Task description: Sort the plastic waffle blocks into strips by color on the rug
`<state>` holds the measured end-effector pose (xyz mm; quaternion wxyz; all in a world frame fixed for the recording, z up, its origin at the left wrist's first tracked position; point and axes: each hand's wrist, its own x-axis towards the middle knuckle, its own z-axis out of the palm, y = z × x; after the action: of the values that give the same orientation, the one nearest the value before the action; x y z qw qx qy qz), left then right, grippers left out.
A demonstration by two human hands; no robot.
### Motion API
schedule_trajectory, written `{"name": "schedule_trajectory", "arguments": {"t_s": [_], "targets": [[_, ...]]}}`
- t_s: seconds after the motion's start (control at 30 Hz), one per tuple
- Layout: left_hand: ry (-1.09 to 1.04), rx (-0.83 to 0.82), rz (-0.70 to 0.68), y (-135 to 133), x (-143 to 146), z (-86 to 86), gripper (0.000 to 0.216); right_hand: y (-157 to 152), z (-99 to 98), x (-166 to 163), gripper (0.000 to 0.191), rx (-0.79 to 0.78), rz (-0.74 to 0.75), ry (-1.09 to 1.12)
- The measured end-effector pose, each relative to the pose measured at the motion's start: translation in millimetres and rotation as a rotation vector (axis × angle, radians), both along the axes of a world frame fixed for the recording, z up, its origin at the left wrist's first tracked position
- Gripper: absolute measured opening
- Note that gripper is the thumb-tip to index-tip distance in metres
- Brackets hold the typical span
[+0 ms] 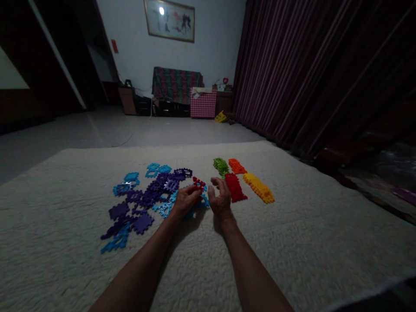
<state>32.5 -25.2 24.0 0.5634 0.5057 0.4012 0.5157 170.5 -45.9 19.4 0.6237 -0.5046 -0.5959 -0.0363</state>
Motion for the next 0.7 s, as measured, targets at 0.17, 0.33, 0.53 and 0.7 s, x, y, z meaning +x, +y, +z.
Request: {"name": "schedule_trajectory", "arguments": {"t_s": [0.17,0.33,0.53,0.7], "targets": [[0.181,0.213,0.038,0.5,-1.7,-8.1,0.027,-0.3,-3.4,-18.9,0.027,-0.124,0.161,0.105],[0.466,0.574,0.234,2.0,-7.2,-12.7,0.017,0.3,-0.8,-20.5,0.035,-0.287,0.195,0.326],[0.650,0.812,0.300,4.7,-10.2,-22.8,0.026,-0.5,4.1,-16.7,0.041,-0.524,0.479,0.621],[0.698,0.774,0.298,5.4,-9.7,-24.8,0.032,-0.5,5.3,-18.3,0.032,-0.556,0.611,0.751]]}}
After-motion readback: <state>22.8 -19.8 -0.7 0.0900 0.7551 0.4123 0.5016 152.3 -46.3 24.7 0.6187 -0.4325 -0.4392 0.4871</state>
